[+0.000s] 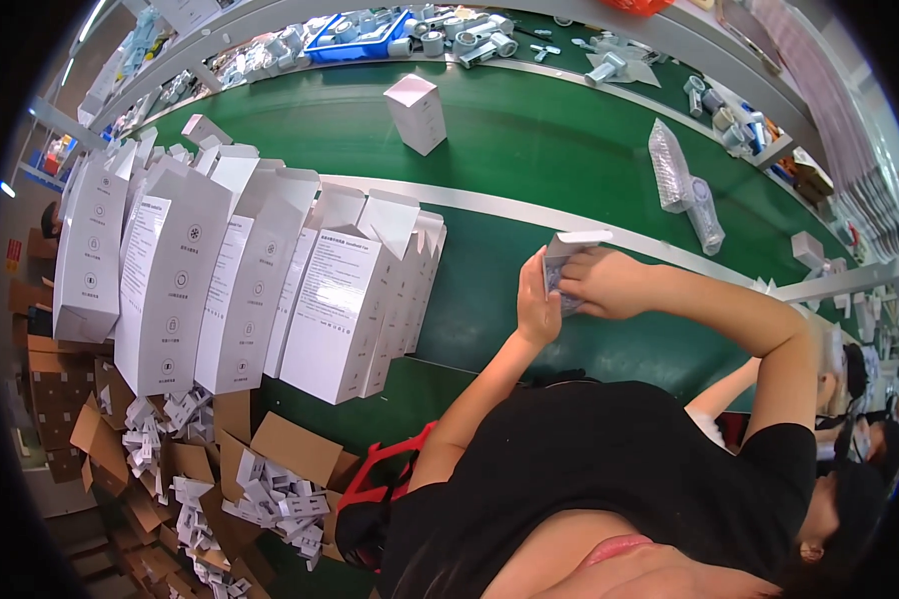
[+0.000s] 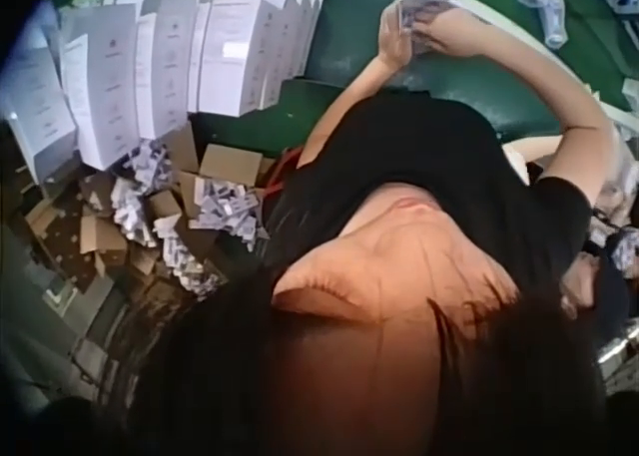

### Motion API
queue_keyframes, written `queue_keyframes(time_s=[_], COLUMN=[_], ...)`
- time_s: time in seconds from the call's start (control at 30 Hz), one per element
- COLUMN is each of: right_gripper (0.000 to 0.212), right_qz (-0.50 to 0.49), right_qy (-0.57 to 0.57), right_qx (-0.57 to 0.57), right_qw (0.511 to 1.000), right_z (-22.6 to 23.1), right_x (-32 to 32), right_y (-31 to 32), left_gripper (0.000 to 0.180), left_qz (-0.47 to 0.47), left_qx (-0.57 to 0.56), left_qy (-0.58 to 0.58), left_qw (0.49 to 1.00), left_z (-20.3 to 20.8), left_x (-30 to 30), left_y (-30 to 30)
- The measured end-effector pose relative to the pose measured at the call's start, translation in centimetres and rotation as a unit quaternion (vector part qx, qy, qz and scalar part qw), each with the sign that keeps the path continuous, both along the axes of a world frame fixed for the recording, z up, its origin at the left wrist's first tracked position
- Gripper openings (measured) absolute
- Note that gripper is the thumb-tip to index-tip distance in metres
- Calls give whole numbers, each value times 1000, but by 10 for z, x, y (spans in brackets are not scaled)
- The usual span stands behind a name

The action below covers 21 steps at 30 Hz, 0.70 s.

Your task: The person packages product components into individual white boxes by hand, placing a plastic sleeve, a product component, and an instruction manual into each box, then sealing the box with adhesive tape.

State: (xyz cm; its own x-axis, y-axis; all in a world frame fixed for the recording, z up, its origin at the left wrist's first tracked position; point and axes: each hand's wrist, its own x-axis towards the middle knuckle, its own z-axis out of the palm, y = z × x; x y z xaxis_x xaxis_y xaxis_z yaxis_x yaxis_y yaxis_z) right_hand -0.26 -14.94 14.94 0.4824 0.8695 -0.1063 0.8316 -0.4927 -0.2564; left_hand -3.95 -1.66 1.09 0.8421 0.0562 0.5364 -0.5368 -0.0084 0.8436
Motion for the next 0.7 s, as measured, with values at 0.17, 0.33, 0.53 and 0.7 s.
queue_keyframes(time_s=[0.17, 0.33, 0.53, 0.7], right_gripper=[18, 21, 30, 46], right_qz=[13, -68, -309, -292], right_qy=[-36, -139, -120, -115], right_qx=[12, 5, 159, 293], right_qw=[999, 988, 930, 903], right_z=[-14, -14, -11, -35], right_x=[-3, -14, -39, -80], right_y=[-5, -3, -8, -15], left_gripper=[52, 50, 46, 44], left_qz=[54, 62, 33, 12], left_qx=[139, 192, 252, 276], left_qy=[-35, -75, -102, -83], left_qw=[988, 977, 962, 958], left_z=[10, 14, 27, 34], left_x=[-12, -18, -14, -19], left_y=[10, 11, 9, 6])
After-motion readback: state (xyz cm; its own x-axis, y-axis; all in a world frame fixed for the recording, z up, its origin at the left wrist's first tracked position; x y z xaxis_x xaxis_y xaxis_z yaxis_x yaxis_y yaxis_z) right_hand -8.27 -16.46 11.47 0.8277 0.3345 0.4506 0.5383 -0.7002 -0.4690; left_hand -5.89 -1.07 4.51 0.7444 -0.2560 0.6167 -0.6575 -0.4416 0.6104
